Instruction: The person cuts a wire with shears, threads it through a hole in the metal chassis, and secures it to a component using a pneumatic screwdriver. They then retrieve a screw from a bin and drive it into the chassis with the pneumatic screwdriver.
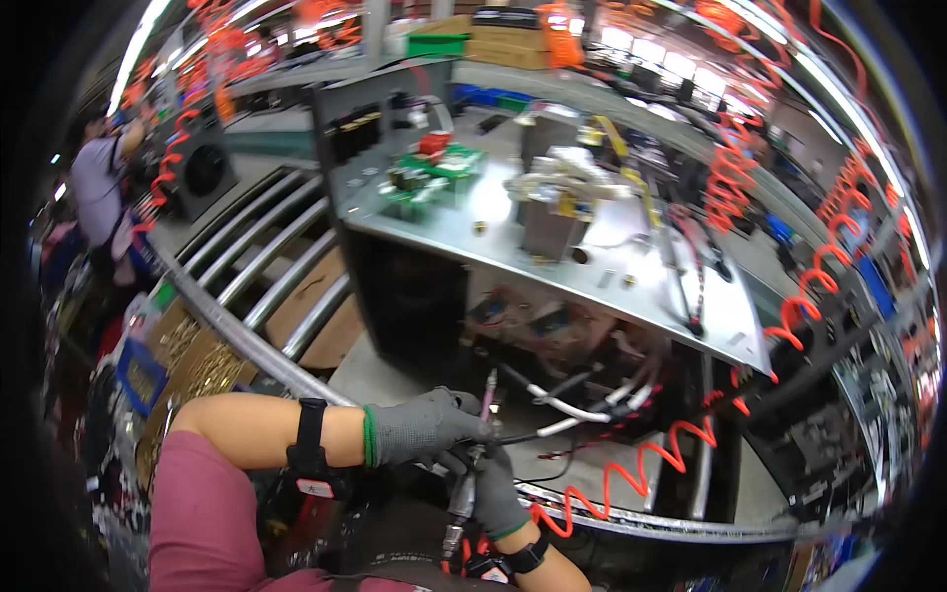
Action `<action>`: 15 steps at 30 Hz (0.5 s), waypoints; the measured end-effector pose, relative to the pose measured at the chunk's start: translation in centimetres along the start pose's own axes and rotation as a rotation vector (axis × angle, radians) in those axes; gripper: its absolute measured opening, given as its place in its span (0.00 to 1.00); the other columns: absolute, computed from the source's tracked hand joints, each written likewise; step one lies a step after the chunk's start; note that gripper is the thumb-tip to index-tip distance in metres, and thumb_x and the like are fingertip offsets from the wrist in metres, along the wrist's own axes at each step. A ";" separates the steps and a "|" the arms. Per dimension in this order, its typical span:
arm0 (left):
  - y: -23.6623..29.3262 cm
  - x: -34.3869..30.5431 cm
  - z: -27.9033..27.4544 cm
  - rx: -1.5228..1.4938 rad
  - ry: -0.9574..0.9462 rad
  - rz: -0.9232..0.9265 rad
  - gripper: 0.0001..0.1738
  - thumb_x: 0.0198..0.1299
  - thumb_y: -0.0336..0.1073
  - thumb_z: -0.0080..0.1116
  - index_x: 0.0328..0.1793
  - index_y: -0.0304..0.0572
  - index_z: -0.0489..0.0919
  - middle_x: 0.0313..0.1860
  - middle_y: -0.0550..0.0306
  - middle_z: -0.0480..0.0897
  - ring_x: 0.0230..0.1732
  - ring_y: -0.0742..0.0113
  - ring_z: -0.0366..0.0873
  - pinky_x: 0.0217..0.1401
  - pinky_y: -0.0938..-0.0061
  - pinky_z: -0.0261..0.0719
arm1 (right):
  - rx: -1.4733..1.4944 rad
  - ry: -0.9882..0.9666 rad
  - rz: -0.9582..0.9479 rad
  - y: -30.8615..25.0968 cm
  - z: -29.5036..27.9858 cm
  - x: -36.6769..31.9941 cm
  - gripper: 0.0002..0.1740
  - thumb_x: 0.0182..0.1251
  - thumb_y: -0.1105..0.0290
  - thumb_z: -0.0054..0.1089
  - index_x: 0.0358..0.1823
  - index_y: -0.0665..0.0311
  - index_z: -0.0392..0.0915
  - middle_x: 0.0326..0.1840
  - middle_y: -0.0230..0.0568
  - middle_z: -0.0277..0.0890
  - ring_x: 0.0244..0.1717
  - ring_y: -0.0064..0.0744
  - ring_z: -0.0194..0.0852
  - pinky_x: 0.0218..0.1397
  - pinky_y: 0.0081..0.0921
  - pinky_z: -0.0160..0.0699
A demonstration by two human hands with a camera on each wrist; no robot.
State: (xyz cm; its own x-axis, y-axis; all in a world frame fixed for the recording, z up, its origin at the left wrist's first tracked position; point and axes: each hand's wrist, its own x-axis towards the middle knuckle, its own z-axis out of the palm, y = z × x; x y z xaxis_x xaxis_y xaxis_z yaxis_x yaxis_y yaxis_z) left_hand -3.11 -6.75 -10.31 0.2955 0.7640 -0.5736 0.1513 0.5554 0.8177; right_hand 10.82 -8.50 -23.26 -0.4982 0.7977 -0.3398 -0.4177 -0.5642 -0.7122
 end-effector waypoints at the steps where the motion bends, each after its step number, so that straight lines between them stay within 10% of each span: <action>1: -0.5 -1.0 -0.2 0.028 0.058 0.040 0.15 0.60 0.43 0.54 0.45 0.39 0.73 0.31 0.57 0.78 0.26 0.70 0.81 0.16 0.81 0.73 | 0.009 -0.010 0.016 0.0 -0.3 -0.1 0.17 0.65 0.55 0.49 0.46 0.60 0.71 0.29 0.38 0.74 0.22 0.30 0.74 0.22 0.23 0.75; 7: -5.4 -10.6 -6.8 0.193 0.205 0.033 0.22 0.63 0.48 0.51 0.50 0.35 0.73 0.40 0.55 0.81 0.35 0.73 0.80 0.36 0.78 0.80 | -0.126 0.076 0.045 -1.6 0.3 -0.2 0.25 0.59 0.48 0.59 0.50 0.55 0.68 0.25 0.30 0.67 0.18 0.28 0.72 0.16 0.22 0.73; 9: -7.9 -15.9 -9.3 0.842 0.486 0.051 0.22 0.61 0.49 0.51 0.53 0.40 0.73 0.38 0.49 0.81 0.36 0.59 0.81 0.39 0.67 0.78 | -0.125 0.174 0.001 -2.2 3.2 -1.1 0.22 0.58 0.53 0.61 0.46 0.57 0.68 0.18 0.26 0.61 0.13 0.20 0.61 0.14 0.17 0.61; 15: -14.8 -28.9 -11.2 1.111 1.098 -0.697 0.12 0.59 0.42 0.49 0.44 0.49 0.78 0.30 0.47 0.81 0.35 0.48 0.80 0.39 0.55 0.75 | -0.077 0.119 0.010 -1.7 2.6 -0.9 0.23 0.66 0.43 0.49 0.41 0.56 0.71 0.17 0.29 0.66 0.12 0.21 0.62 0.13 0.18 0.61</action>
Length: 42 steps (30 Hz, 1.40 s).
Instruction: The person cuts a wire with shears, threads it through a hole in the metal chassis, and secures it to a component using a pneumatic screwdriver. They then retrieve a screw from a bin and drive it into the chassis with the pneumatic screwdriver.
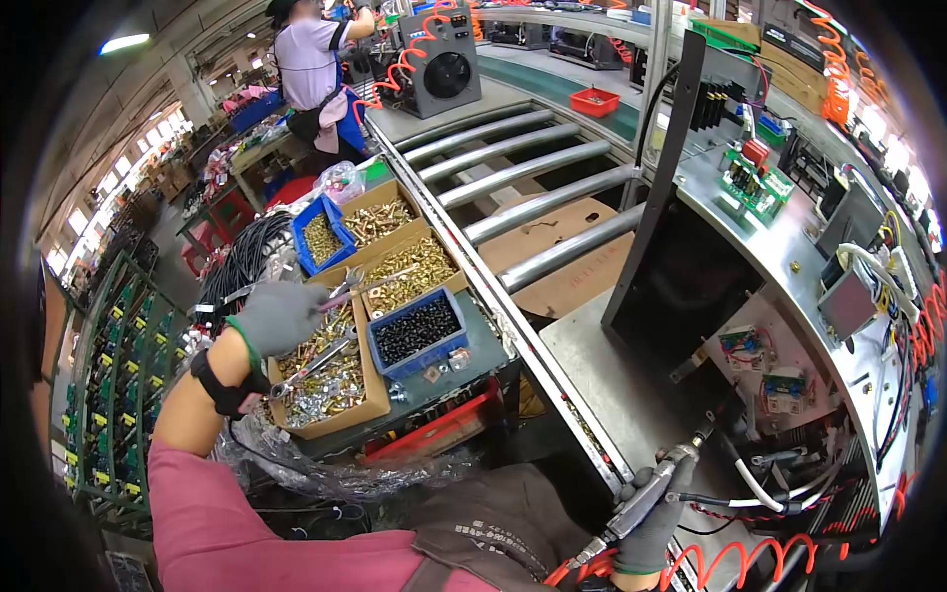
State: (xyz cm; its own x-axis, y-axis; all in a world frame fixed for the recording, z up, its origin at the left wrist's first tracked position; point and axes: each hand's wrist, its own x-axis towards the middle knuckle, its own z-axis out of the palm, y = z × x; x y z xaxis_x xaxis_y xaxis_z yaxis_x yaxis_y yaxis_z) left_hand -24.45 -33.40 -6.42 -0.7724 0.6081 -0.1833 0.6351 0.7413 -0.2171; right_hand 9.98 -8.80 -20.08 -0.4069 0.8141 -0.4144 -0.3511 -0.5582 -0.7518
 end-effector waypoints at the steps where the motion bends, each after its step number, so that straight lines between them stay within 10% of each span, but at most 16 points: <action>1: -2.3 0.3 1.6 0.033 0.018 -0.011 0.13 0.58 0.43 0.49 0.41 0.48 0.79 0.30 0.46 0.81 0.36 0.47 0.80 0.40 0.56 0.75 | -0.002 0.007 0.010 0.1 0.1 -0.3 0.23 0.66 0.42 0.48 0.41 0.56 0.69 0.18 0.30 0.66 0.13 0.22 0.64 0.14 0.19 0.64; 14: -1.6 6.5 4.3 0.054 0.098 0.207 0.21 0.46 0.44 0.60 0.47 0.43 0.79 0.31 0.46 0.82 0.35 0.47 0.80 0.39 0.57 0.78 | -0.190 -0.052 0.153 2.3 -3.6 -4.9 0.25 0.67 0.40 0.43 0.43 0.56 0.67 0.21 0.37 0.73 0.14 0.25 0.71 0.14 0.21 0.71; 19: 8.8 4.3 -0.8 -0.172 0.279 0.458 0.19 0.46 0.45 0.63 0.42 0.42 0.81 0.34 0.47 0.83 0.36 0.51 0.81 0.41 0.64 0.78 | -0.149 -0.006 0.150 2.0 -3.8 -5.5 0.24 0.66 0.43 0.46 0.36 0.58 0.68 0.21 0.36 0.72 0.14 0.24 0.70 0.16 0.21 0.72; 22: 18.6 2.7 -3.9 -0.269 0.040 0.774 0.18 0.50 0.42 0.61 0.46 0.42 0.80 0.37 0.49 0.83 0.37 0.55 0.83 0.42 0.67 0.79 | -0.101 0.014 0.148 1.5 -4.0 -5.8 0.22 0.67 0.45 0.46 0.37 0.59 0.68 0.22 0.35 0.72 0.15 0.24 0.70 0.18 0.21 0.72; 28: 35.8 3.5 3.7 -0.476 -0.138 1.169 0.25 0.52 0.49 0.59 0.54 0.44 0.76 0.38 0.46 0.83 0.41 0.50 0.81 0.47 0.63 0.77 | -0.072 -0.218 0.063 1.0 -8.6 -4.3 0.12 0.65 0.62 0.50 0.44 0.61 0.69 0.28 0.33 0.72 0.25 0.21 0.71 0.28 0.19 0.74; 34: 39.4 4.4 6.6 -0.404 -0.098 1.060 0.26 0.51 0.57 0.57 0.42 0.41 0.81 0.35 0.43 0.82 0.39 0.46 0.80 0.45 0.58 0.76 | -0.539 -0.221 0.074 0.6 -12.1 -4.3 0.27 0.58 0.68 0.63 0.57 0.65 0.64 0.37 0.30 0.69 0.34 0.18 0.67 0.38 0.20 0.70; 40: 40.6 6.4 8.4 -0.383 -0.045 1.094 0.26 0.55 0.58 0.51 0.33 0.40 0.81 0.30 0.44 0.82 0.30 0.46 0.79 0.38 0.56 0.76 | -0.382 -0.232 0.077 0.9 -10.9 -4.7 0.20 0.59 0.68 0.62 0.49 0.63 0.65 0.34 0.30 0.69 0.31 0.17 0.68 0.34 0.18 0.70; 42: 41.0 8.3 9.7 -0.154 0.086 1.388 0.23 0.58 0.54 0.50 0.42 0.40 0.78 0.25 0.48 0.80 0.33 0.52 0.81 0.34 0.62 0.77 | -0.411 -0.188 0.057 0.6 -10.1 -4.8 0.19 0.60 0.68 0.62 0.49 0.63 0.65 0.33 0.29 0.69 0.31 0.16 0.68 0.34 0.18 0.69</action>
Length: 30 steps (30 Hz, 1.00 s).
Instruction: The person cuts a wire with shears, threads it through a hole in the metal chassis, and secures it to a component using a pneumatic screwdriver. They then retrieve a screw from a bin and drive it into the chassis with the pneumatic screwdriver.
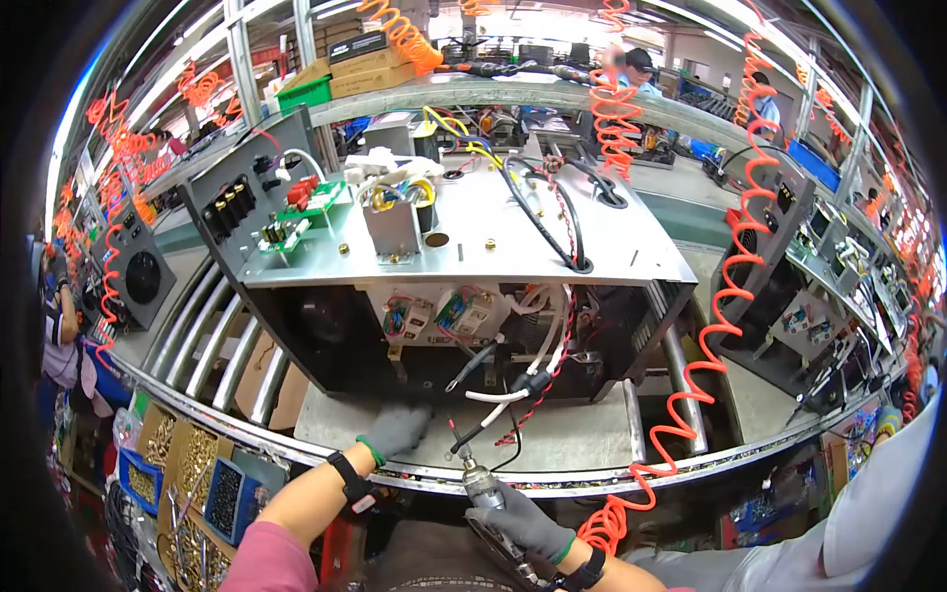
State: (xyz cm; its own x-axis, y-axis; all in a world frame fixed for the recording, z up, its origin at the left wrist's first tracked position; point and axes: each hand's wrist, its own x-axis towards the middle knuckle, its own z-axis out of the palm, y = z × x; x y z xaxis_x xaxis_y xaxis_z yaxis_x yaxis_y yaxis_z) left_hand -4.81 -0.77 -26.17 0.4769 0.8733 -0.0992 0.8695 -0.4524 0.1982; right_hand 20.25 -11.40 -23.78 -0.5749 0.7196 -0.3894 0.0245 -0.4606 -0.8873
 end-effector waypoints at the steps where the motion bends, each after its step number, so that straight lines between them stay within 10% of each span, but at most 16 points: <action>1: 0.1 0.4 0.4 -0.649 0.043 -0.357 0.23 0.59 0.55 0.49 0.42 0.42 0.77 0.22 0.52 0.78 0.29 0.58 0.81 0.27 0.66 0.74 | 0.043 -0.002 -0.002 0.1 0.1 0.1 0.18 0.60 0.68 0.62 0.48 0.64 0.66 0.32 0.29 0.69 0.30 0.16 0.67 0.33 0.17 0.69; 2: 1.0 0.4 -0.4 -1.299 0.083 -0.722 0.22 0.61 0.56 0.49 0.41 0.44 0.76 0.20 0.56 0.76 0.25 0.65 0.80 0.21 0.70 0.71 | 0.084 -0.005 0.000 0.2 0.2 0.1 0.17 0.60 0.67 0.61 0.47 0.64 0.66 0.31 0.28 0.70 0.29 0.15 0.67 0.32 0.17 0.68; 3: 1.9 0.3 -2.5 -1.270 0.015 -0.831 0.22 0.61 0.58 0.49 0.42 0.46 0.73 0.21 0.60 0.75 0.20 0.72 0.78 0.14 0.76 0.63 | 0.092 0.004 -0.002 0.5 0.1 0.3 0.17 0.60 0.67 0.61 0.47 0.64 0.66 0.31 0.28 0.70 0.29 0.15 0.67 0.32 0.17 0.68; 16: -3.0 3.9 2.8 -1.542 0.081 -0.486 0.17 0.61 0.47 0.53 0.49 0.45 0.73 0.32 0.55 0.79 0.16 0.70 0.75 0.09 0.75 0.60 | 0.071 0.023 0.016 -0.4 0.4 1.1 0.18 0.60 0.62 0.63 0.45 0.65 0.69 0.29 0.27 0.70 0.29 0.14 0.65 0.31 0.16 0.66; 24: -0.2 4.5 -2.5 -1.795 0.087 -0.672 0.14 0.64 0.45 0.50 0.35 0.43 0.76 0.25 0.58 0.77 0.18 0.71 0.73 0.17 0.80 0.70 | 0.029 0.043 0.001 -0.6 0.4 1.6 0.20 0.59 0.61 0.63 0.46 0.65 0.69 0.32 0.28 0.69 0.31 0.15 0.65 0.34 0.17 0.66; 30: -1.2 3.5 -4.4 -1.586 -0.123 -0.503 0.14 0.66 0.46 0.47 0.38 0.44 0.77 0.26 0.62 0.78 0.18 0.76 0.72 0.16 0.85 0.67 | 0.113 0.000 -0.047 -0.9 0.5 1.6 0.15 0.62 0.72 0.57 0.48 0.64 0.64 0.23 0.33 0.69 0.18 0.22 0.68 0.20 0.22 0.69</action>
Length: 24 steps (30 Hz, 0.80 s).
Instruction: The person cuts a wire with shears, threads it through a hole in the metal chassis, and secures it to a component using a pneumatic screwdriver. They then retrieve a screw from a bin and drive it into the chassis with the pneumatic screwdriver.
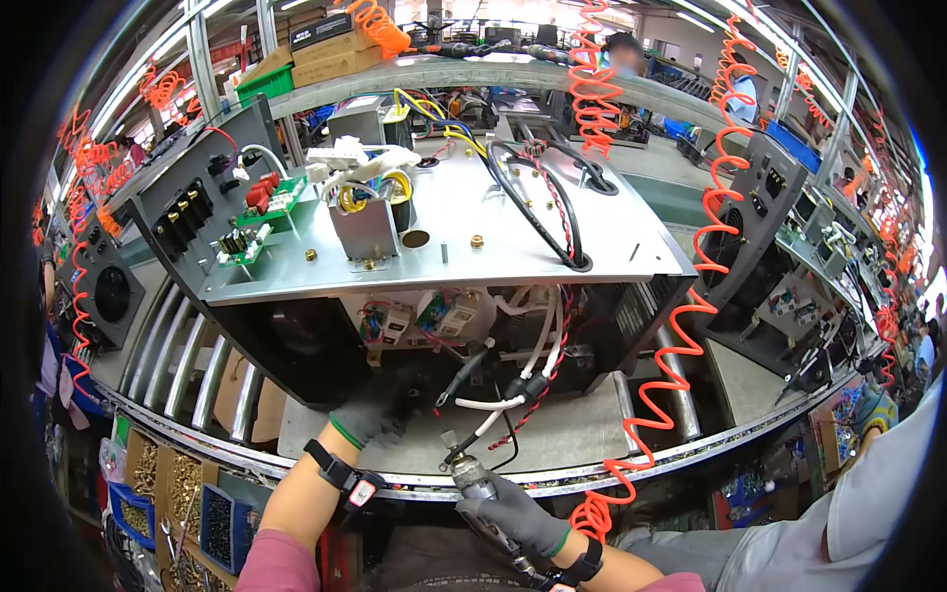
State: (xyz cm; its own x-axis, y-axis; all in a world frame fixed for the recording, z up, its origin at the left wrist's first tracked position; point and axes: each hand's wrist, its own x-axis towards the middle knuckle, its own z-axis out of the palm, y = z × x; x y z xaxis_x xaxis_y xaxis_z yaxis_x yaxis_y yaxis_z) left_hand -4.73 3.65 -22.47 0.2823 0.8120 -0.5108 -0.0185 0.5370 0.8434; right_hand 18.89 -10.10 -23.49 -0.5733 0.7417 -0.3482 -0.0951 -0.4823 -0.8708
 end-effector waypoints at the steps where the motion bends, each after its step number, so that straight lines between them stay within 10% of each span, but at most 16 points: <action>1: 0.2 -0.1 0.0 0.000 -0.002 -0.002 0.14 0.66 0.46 0.47 0.38 0.44 0.77 0.26 0.62 0.78 0.18 0.76 0.72 0.16 0.85 0.67 | 0.024 0.005 0.040 -0.4 0.1 -0.2 0.17 0.61 0.68 0.60 0.47 0.65 0.66 0.27 0.30 0.68 0.24 0.18 0.66 0.26 0.19 0.67; 7: 1.2 -0.4 0.1 0.013 -0.128 0.038 0.13 0.67 0.42 0.45 0.39 0.46 0.78 0.24 0.62 0.78 0.16 0.78 0.70 0.13 0.82 0.65 | 0.058 -0.002 0.081 -0.1 0.0 -0.1 0.18 0.60 0.64 0.62 0.46 0.65 0.68 0.28 0.27 0.67 0.27 0.14 0.64 0.29 0.16 0.64; 10: -0.7 1.8 1.2 0.115 0.092 0.337 0.12 0.66 0.43 0.46 0.41 0.47 0.78 0.25 0.60 0.77 0.15 0.75 0.69 0.09 0.77 0.63 | 0.030 0.052 0.012 -0.4 1.3 0.4 0.15 0.62 0.66 0.58 0.44 0.64 0.66 0.24 0.29 0.67 0.21 0.17 0.64 0.23 0.18 0.65; 12: 1.2 0.4 2.8 0.148 0.345 0.037 0.13 0.65 0.45 0.48 0.44 0.48 0.78 0.27 0.61 0.77 0.19 0.74 0.71 0.12 0.76 0.66 | -0.006 0.093 -0.051 -0.8 1.8 1.1 0.11 0.64 0.69 0.54 0.43 0.63 0.64 0.20 0.32 0.66 0.16 0.20 0.65 0.19 0.20 0.66; 24: 0.5 0.4 0.9 0.085 0.026 0.303 0.16 0.66 0.43 0.46 0.51 0.43 0.76 0.33 0.62 0.79 0.29 0.77 0.74 0.30 0.82 0.72 | 0.018 0.089 0.014 -1.0 1.5 1.3 0.18 0.60 0.63 0.60 0.46 0.65 0.67 0.28 0.27 0.68 0.27 0.15 0.64 0.29 0.16 0.66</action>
State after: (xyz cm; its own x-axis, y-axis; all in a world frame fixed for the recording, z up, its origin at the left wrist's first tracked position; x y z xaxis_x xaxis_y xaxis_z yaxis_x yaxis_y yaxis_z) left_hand -3.73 3.99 -22.09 0.2514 0.9384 -0.2372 -0.0179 0.2495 0.9682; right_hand 17.02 -9.32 -22.59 -0.5001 0.7731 -0.3900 -0.1031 -0.5004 -0.8596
